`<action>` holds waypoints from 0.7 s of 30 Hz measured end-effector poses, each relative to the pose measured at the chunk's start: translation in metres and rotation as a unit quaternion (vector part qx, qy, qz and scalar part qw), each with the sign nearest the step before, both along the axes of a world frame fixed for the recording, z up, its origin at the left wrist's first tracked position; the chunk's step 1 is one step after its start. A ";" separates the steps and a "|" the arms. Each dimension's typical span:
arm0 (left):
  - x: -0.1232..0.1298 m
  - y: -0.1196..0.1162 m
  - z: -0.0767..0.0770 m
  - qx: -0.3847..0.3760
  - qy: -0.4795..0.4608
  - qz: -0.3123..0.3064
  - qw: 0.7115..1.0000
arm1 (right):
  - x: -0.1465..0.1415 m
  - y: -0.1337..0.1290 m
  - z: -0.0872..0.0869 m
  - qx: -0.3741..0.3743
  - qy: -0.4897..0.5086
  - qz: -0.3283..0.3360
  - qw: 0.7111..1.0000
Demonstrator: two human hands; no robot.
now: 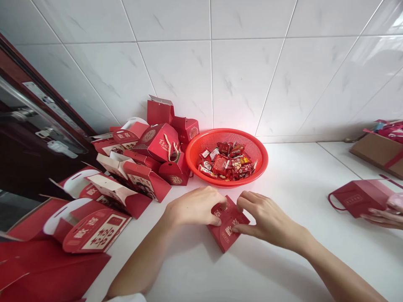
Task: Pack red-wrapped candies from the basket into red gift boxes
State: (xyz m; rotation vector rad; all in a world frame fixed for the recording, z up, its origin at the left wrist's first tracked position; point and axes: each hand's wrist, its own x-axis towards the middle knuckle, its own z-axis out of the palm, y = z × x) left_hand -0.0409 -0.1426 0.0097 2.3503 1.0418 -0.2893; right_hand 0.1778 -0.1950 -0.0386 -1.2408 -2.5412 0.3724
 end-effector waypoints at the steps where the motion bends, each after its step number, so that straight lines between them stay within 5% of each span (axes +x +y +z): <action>1: 0.001 -0.002 0.001 0.004 0.007 0.009 1.000 | -0.002 -0.005 0.000 0.012 -0.007 0.001 1.000; 21: -0.002 0.000 0.004 -0.004 -0.021 -0.028 0.999 | -0.019 -0.032 0.012 -0.107 -0.115 -0.050 0.986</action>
